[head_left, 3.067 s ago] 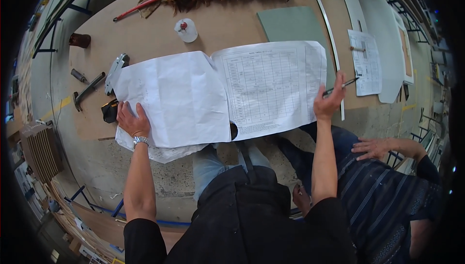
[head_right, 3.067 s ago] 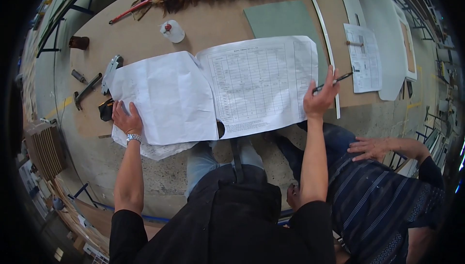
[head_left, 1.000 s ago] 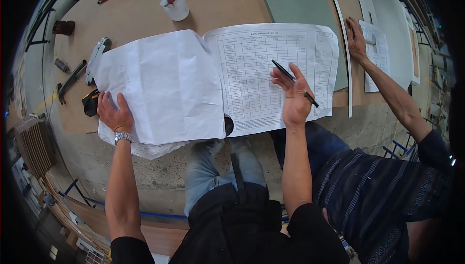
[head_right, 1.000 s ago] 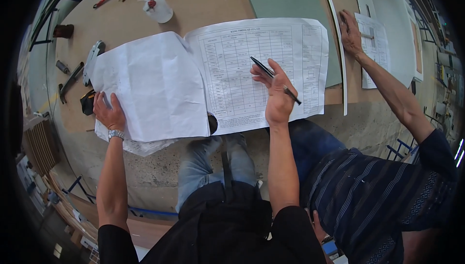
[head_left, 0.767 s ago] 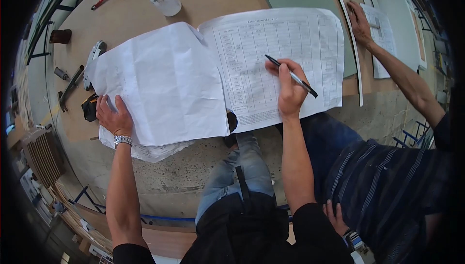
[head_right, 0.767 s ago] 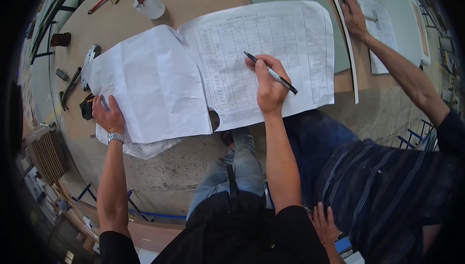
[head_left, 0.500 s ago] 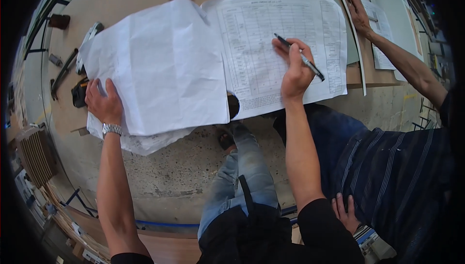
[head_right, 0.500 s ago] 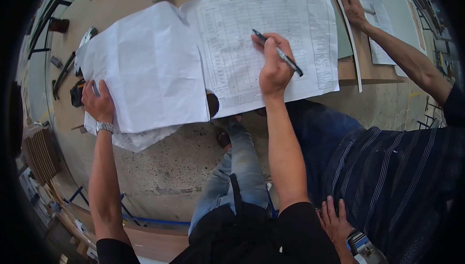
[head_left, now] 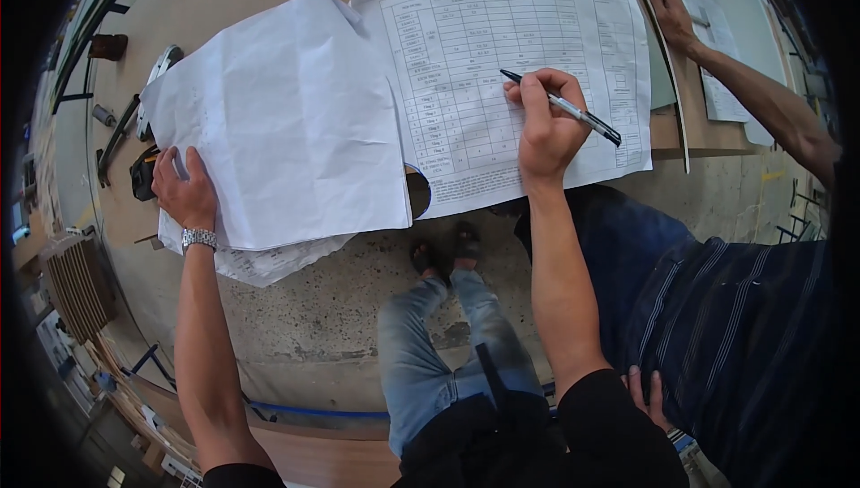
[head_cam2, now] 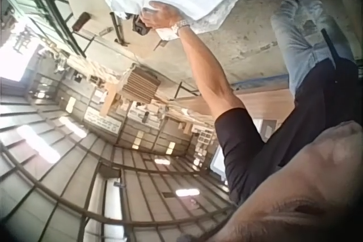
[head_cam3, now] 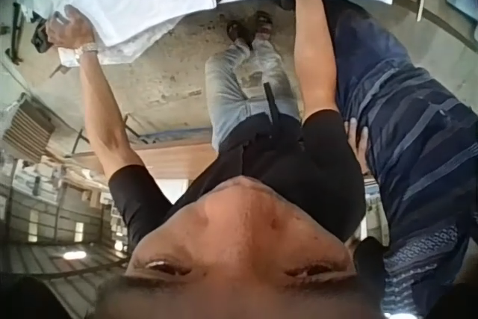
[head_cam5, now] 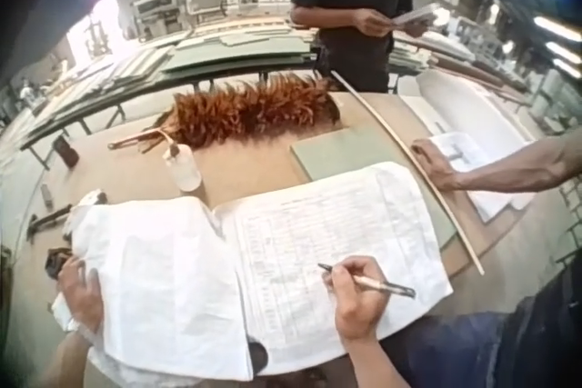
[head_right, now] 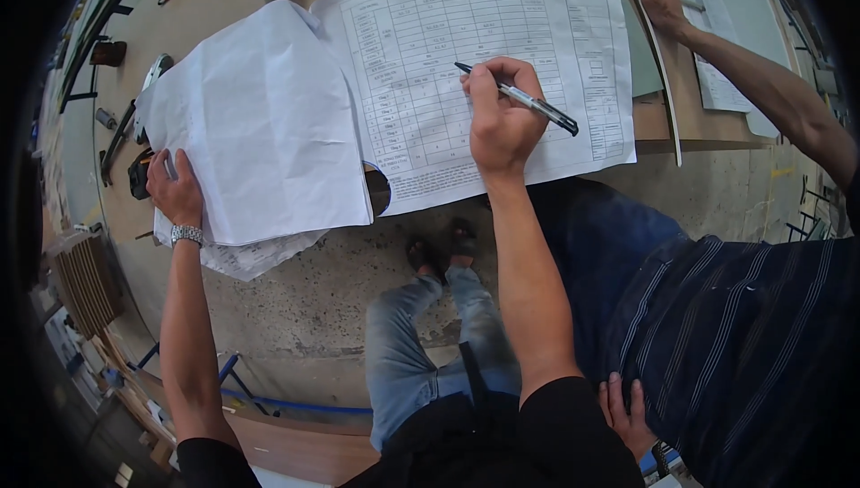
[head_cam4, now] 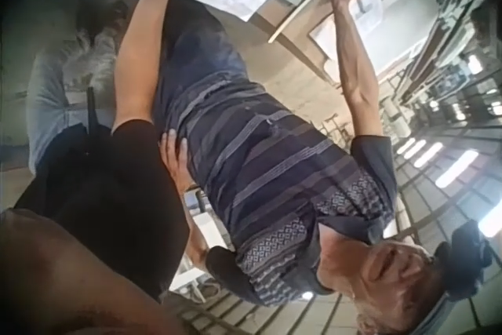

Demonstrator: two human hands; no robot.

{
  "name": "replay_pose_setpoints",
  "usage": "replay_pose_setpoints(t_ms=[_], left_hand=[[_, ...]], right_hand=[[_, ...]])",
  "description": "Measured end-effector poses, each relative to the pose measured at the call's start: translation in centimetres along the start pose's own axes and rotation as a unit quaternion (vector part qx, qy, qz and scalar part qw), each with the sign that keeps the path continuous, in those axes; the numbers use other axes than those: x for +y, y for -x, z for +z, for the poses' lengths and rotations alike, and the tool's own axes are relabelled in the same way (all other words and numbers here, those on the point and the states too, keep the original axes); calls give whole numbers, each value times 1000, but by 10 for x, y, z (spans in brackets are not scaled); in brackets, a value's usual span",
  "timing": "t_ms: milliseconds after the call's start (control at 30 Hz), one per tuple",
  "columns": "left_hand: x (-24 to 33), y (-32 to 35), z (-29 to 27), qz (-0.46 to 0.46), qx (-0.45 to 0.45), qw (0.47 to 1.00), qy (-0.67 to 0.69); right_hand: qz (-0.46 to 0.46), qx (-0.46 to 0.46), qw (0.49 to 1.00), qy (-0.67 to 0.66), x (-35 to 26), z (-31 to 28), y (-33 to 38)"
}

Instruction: Inspecting technical drawings and checklists on a workbench in a factory.

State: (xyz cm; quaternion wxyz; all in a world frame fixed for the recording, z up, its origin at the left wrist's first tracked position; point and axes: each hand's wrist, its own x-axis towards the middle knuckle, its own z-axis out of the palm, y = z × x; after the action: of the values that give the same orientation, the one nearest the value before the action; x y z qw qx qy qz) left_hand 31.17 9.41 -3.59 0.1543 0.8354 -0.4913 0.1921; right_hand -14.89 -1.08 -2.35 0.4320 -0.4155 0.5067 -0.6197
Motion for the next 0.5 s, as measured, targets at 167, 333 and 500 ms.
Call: replay_pose_setpoints(t_ms=[167, 333, 500], left_hand=[[-1, 1, 0, -6, 9, 1000, 8], [1, 1, -2, 3, 8, 1000, 19], [1, 1, 0, -13, 11, 1000, 13]], right_hand=[[-24, -17, 1000, 10, 0, 4, 0], [-15, -10, 1000, -1, 0, 3, 0], [-25, -13, 999, 39, 1, 3, -1]])
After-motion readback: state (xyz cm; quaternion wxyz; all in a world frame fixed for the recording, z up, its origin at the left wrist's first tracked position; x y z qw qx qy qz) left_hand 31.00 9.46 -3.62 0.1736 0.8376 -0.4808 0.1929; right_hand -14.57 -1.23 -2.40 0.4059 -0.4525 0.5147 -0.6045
